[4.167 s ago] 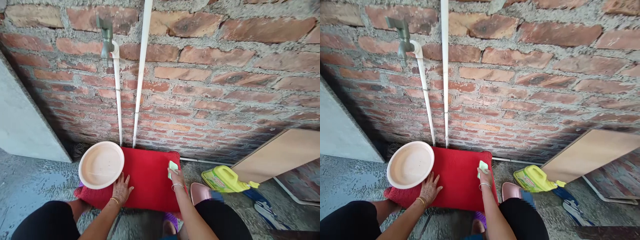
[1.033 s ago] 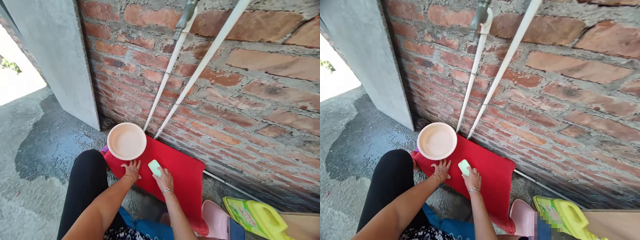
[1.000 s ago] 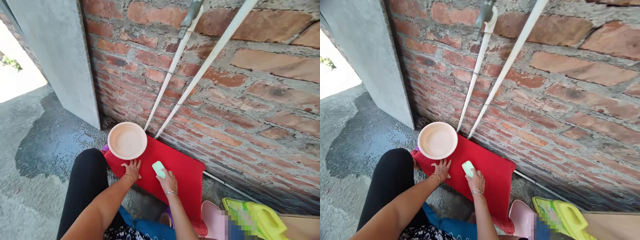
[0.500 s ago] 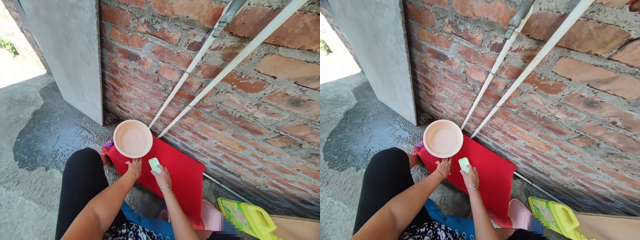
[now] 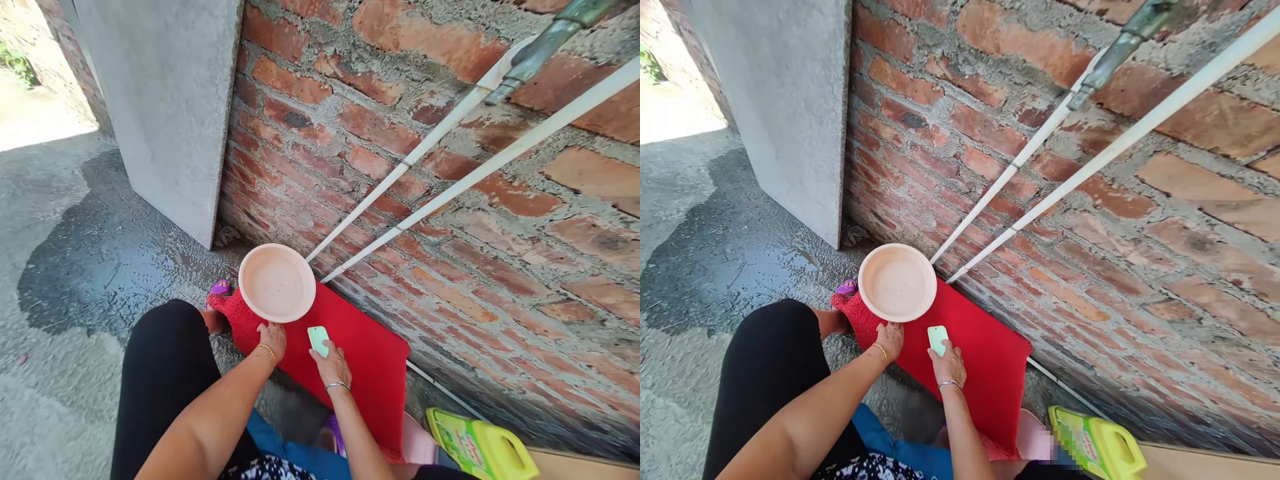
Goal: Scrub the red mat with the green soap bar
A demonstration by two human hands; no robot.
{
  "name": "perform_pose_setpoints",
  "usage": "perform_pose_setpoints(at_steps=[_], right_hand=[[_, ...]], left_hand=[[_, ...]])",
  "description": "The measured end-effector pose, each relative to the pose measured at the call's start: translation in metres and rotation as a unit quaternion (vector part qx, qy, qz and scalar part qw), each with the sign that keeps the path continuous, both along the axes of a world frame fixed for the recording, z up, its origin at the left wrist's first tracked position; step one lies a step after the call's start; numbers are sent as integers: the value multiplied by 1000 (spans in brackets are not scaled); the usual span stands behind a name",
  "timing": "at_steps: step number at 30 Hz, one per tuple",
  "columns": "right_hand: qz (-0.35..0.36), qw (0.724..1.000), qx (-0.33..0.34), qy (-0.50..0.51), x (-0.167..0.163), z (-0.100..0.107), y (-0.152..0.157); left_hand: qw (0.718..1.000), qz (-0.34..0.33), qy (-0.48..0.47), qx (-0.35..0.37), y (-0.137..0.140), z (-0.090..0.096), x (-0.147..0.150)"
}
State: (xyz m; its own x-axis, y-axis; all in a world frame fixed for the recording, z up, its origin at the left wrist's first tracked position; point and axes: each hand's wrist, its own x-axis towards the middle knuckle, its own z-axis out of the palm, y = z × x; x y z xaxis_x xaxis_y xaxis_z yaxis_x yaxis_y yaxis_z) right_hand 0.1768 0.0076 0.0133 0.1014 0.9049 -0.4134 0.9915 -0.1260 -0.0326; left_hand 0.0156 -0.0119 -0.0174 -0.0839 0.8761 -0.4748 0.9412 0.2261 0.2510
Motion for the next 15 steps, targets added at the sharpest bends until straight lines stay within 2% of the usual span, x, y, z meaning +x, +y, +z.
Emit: perform_pose_setpoints(at_steps=[6,8,12,15], right_hand=[[70,996,16,59,-39,-8,2],[68,996,18,49,-33,-8,4],[-3,1000,5,22,-5,-4,3],[-8,999,14,43,-6,-3,-2]], left_hand=[[1000,-19,-12,2,-1,0,-3],[1000,-15,-13,8,-1,-1,-4],[1000,-12,5,11,-2,-1,-3],[1000,-16,10,7,-3,1,-4]])
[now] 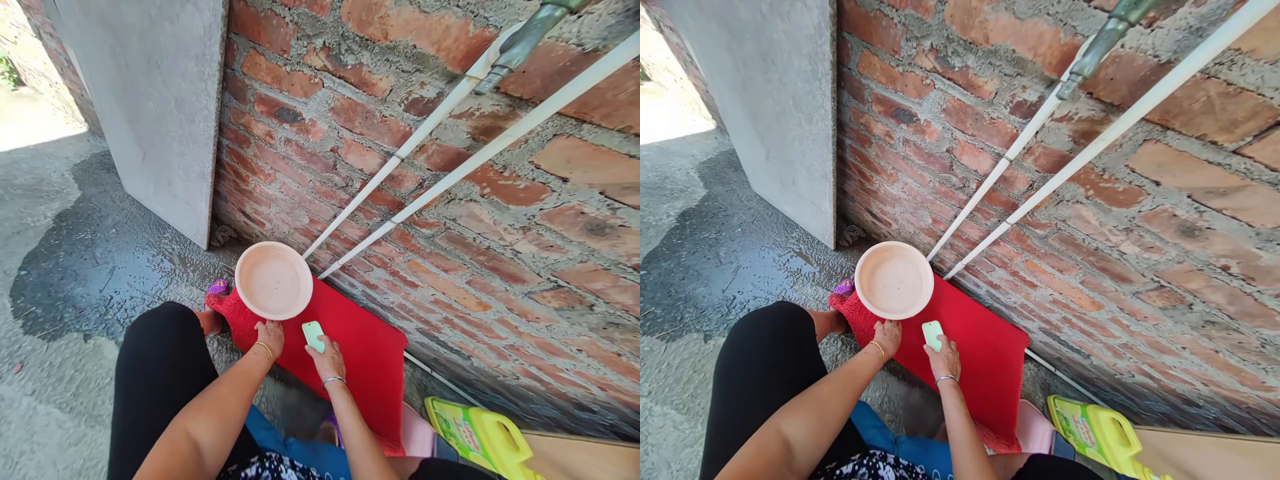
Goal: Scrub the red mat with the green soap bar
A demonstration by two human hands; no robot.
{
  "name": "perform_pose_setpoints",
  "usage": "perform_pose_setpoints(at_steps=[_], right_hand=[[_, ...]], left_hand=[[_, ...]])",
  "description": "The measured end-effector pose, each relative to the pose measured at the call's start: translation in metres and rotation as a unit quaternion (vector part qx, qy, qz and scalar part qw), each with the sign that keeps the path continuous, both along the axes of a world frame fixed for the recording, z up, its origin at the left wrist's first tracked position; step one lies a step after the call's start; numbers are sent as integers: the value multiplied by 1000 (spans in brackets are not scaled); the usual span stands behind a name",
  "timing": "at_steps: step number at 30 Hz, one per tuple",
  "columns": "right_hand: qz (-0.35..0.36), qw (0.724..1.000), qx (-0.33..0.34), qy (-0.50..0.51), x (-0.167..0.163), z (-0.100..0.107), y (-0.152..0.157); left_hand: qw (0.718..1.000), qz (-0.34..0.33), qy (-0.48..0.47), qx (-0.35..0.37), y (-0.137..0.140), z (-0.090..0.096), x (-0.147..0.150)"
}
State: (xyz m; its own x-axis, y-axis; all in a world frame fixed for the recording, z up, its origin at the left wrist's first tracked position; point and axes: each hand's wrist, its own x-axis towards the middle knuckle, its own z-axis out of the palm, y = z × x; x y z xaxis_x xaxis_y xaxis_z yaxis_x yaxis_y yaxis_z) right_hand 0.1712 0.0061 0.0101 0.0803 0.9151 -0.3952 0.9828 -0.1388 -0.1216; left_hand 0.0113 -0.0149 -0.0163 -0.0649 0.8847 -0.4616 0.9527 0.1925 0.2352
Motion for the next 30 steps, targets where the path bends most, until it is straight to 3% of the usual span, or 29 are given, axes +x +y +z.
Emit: perform_pose_setpoints(at_steps=[6,9,13,16,22,26,30], right_hand=[[75,996,7,41,-40,-8,-4],[76,997,3,31,-32,-6,-3],[19,1000,-14,1,-5,2,-2],[-3,1000,-11,5,-4,5,-6],[97,994,8,53,-34,-7,-22],[84,996,16,36,-5,-10,-28],[-43,998,26,25,53,-11,-30]], left_hand=[[1000,-5,-22,13,-3,6,-8],[1000,-3,-21,6,-2,7,-8],[1000,7,-1,5,1,5,-5],[1000,7,9,6,1,5,-3],[999,-9,27,23,-1,9,-5],[999,-16,42,12,1,9,-2],[999,-21,48,0,4,8,5]])
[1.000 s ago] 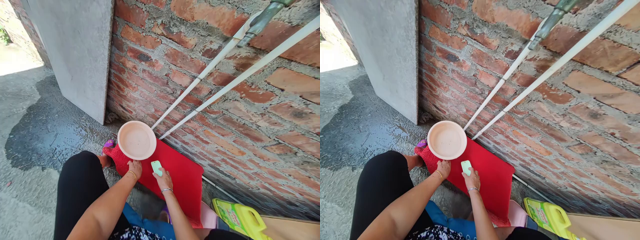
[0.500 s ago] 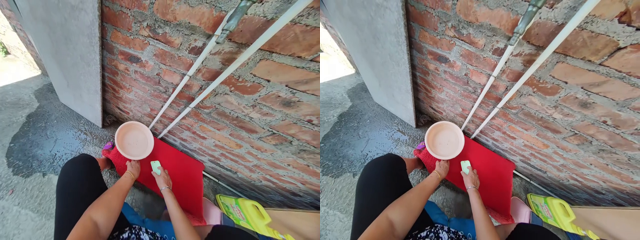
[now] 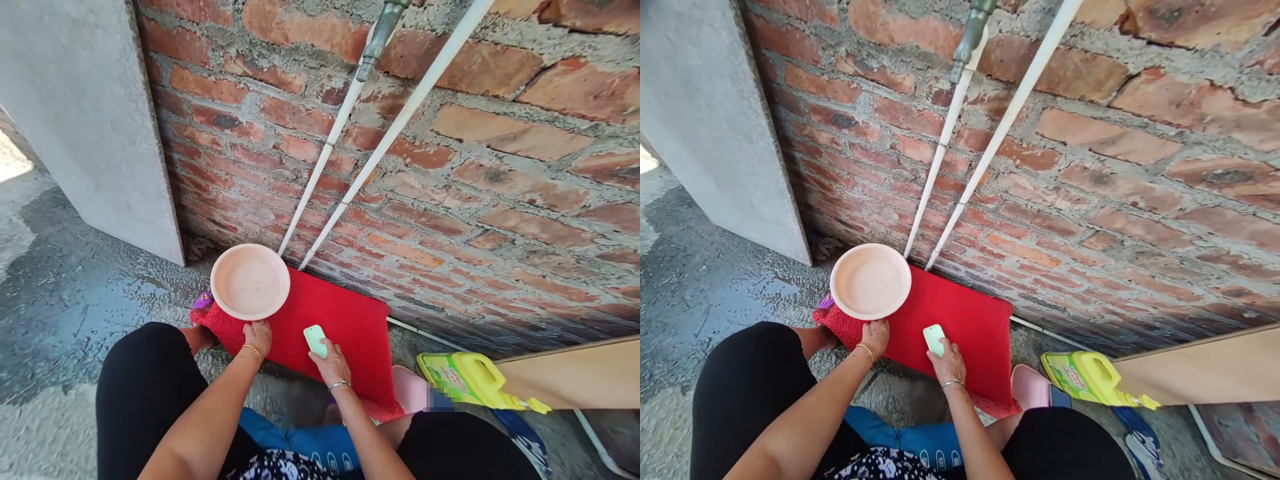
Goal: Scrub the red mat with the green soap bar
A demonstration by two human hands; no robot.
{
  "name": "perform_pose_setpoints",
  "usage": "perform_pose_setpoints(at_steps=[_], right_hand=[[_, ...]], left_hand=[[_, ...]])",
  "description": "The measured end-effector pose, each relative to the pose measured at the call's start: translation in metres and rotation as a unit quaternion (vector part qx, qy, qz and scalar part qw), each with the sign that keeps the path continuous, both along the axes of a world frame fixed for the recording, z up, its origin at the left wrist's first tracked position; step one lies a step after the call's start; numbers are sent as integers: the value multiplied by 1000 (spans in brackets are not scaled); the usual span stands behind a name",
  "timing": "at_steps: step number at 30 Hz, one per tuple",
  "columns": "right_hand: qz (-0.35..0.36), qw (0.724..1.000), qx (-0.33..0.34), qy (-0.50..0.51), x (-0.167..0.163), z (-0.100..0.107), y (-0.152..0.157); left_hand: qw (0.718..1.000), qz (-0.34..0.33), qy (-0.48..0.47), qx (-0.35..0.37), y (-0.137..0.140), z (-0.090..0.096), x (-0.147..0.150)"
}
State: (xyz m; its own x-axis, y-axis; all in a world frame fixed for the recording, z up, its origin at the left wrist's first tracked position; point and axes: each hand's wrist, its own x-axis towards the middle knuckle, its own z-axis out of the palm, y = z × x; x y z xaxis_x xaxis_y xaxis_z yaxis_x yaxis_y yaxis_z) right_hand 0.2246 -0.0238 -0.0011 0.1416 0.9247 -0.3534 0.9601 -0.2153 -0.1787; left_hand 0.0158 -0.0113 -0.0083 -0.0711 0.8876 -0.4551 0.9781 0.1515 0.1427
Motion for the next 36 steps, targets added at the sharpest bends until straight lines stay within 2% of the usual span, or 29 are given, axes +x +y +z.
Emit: perform_pose_setpoints(at_steps=[2,4,11,14,16,18,21,24,26,27,29,31,34,36], right_hand=[[-59,998,3,14,15,-1,0],[-75,997,13,34,12,-1,2],[29,996,26,79,-81,4,25],[88,994,16,63,-95,6,31],[92,995,11,48,-82,6,31],[47,998,7,37,-52,6,28],[-72,997,2,24,14,7,18],[-211,977,-1,14,76,9,7],[-271,962,1,16,98,9,1],[-275,961,11,22,99,8,-1],[-231,971,39,41,82,5,-5],[-145,986,54,67,46,2,-10],[-4,995,29,95,-14,-1,-20],[78,993,12,86,-36,2,-25]], left_hand=[[1000,-7,4,5,1,0,2],[1000,-16,8,14,1,1,2],[999,-37,7,4,1,13,-5],[999,-41,7,1,3,14,-5],[999,-40,11,2,3,15,-4],[999,-43,18,2,4,15,-2],[998,-53,28,3,4,17,2],[998,-51,35,-2,4,20,4],[998,-49,34,-10,6,22,4],[998,-48,32,-14,6,24,5],[998,-48,32,-22,8,26,5],[998,-48,36,-30,8,28,8],[997,-53,46,-39,6,30,12],[996,-60,53,-44,5,30,15]])
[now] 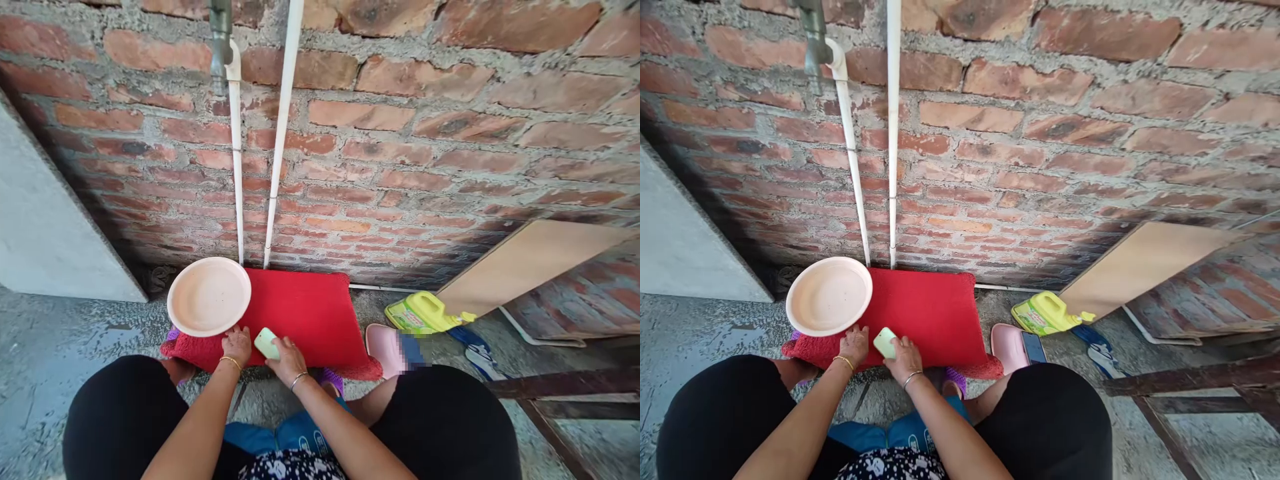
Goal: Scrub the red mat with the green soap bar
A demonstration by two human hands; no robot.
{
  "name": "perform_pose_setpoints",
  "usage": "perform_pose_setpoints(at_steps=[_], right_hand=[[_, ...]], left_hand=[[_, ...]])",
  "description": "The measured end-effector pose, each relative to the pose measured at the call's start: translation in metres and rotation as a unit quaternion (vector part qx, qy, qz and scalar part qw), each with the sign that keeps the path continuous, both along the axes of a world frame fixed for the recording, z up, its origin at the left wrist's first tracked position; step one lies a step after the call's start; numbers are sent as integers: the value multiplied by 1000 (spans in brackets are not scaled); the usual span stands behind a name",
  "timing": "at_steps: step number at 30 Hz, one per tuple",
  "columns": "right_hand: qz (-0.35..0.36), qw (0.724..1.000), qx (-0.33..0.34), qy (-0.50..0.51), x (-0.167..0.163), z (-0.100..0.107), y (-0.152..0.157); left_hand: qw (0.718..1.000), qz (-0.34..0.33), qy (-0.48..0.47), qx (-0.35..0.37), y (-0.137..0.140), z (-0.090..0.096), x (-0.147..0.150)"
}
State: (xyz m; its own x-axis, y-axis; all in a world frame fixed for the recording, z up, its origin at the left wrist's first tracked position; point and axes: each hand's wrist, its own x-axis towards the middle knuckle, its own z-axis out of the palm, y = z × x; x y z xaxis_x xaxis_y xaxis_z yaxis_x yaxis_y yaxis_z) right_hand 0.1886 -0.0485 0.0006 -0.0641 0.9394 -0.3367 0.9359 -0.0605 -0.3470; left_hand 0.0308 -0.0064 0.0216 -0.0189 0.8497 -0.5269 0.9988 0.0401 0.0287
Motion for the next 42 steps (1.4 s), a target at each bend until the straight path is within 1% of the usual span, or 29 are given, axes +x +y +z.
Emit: perform_pose_setpoints(at_steps=[1,2,3,4,6,9,11,12,13,15,17,19,21,22,23,25,27,29,31,32,34,39,42], right_hand=[[25,1000,-2,-12,-2,3,-1],[33,999,-7,-24,2,6,-2],[23,999,-14,-34,11,10,-2],[-5,999,-25,-41,25,13,-1],[-96,993,-47,-47,63,20,-1],[-243,967,-62,-50,119,25,-2],[-302,950,-62,-51,140,26,-4],[-314,946,-60,-47,143,25,-5],[-312,948,-55,-39,141,24,-6],[-272,961,-40,-10,124,21,-7],[-199,979,-29,23,95,16,-9],[-114,992,-33,32,67,13,-10],[-47,998,-36,16,49,12,-10],[-31,999,-37,4,47,13,-10],[-30,999,-39,-6,50,14,-9],[-68,996,-50,-17,68,18,-8],[-139,988,-66,-24,98,22,-7],[-214,973,-80,-37,128,26,-8],[-268,957,-97,-50,151,28,-10],[-283,952,-106,-53,157,28,-11],[-290,949,-112,-60,163,28,-12],[-258,957,-93,-96,158,30,-7],[-270,952,-100,-102,155,35,-2]], left_hand=[[1000,-3,2,-4,0,0,1],[1000,-6,3,-9,0,0,2],[1000,-7,5,-15,0,-1,4],[1000,-7,7,-21,1,0,5],[999,-6,16,-31,3,0,8],[999,-4,32,-36,5,3,14],[999,-1,38,-37,6,5,18],[999,0,40,-35,6,6,20],[999,1,41,-33,5,7,21],[999,0,42,-25,5,8,24],[999,-1,48,-23,5,8,26],[998,-2,57,-27,4,6,27],[997,1,64,-32,4,5,27],[997,2,64,-31,4,4,27],[998,2,63,-29,4,4,27],[998,-1,60,-22,5,3,26],[998,-5,61,-20,5,3,27],[998,-5,64,-21,6,3,28],[998,-5,64,-22,6,3,28],[998,-5,63,-22,7,3,28],[998,-7,57,-18,7,3,28],[999,-4,42,-9,7,1,20],[1000,12,29,-1,7,-2,14]])
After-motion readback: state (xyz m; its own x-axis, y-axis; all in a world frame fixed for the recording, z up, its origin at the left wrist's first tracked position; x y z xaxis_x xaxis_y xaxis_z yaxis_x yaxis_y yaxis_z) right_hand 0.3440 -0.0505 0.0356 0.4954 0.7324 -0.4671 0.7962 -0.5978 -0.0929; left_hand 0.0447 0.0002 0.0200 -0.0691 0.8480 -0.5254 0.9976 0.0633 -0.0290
